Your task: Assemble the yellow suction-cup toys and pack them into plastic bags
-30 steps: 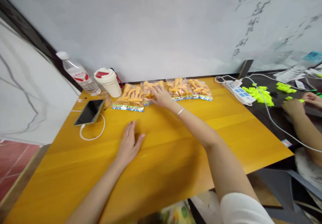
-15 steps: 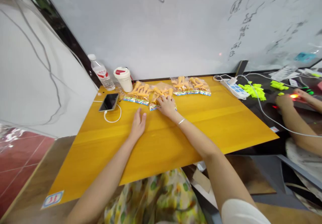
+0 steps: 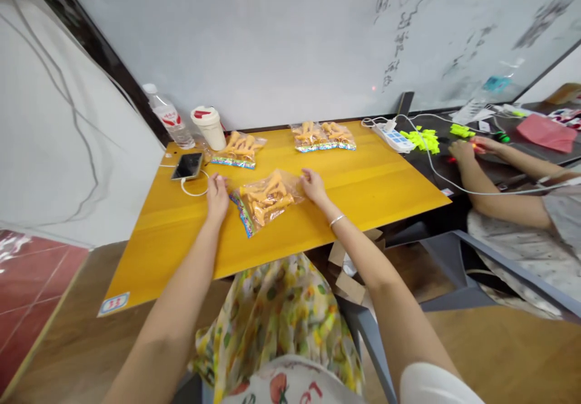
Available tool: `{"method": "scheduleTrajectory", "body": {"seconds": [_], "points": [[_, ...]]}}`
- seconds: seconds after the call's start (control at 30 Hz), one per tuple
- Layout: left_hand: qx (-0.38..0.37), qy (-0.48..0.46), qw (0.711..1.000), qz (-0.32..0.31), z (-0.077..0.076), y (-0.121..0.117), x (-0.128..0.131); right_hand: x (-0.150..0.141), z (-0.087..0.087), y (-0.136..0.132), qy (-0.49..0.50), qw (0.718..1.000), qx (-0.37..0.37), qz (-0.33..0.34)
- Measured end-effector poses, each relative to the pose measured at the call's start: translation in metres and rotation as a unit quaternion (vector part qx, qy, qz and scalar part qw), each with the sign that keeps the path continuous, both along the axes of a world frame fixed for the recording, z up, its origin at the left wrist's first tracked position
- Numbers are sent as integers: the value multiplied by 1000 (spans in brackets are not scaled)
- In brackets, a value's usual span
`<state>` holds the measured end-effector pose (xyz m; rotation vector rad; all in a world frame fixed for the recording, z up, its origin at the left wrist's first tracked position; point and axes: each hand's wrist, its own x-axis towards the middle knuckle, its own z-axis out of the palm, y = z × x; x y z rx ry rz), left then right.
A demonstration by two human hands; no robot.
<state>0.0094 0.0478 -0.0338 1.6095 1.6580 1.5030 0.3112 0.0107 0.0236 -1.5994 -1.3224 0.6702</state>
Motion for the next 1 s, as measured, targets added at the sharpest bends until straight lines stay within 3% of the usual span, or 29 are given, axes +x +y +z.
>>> {"method": "scheduleTrajectory", "body": {"seconds": [0.1,0.2,0.33,0.47,0.63,0.87,0.93,1.0], "points": [[-18,-21,999,25,3,-15,0,16,-11,-2,49,998,-40,-20],[-26,50,998,36,5,-37,-4,12,-15,-9,152,984,-94,29],[-70,178,980,46,6,-66,-11,-6,-11,-21,314,924,-173,131],[-81,218,971,52,11,-79,-12,-20,-4,-36,351,881,-227,221],[-95,235,966,45,15,-79,-10,-21,6,-49,339,894,-192,223],[-116,271,955,42,16,-82,-10,-15,3,-66,334,856,-252,304],[-122,282,951,44,16,-82,-9,-15,-2,-69,302,874,-214,315],[-126,286,949,49,16,-82,-9,-16,-7,-68,255,912,-137,292]]}}
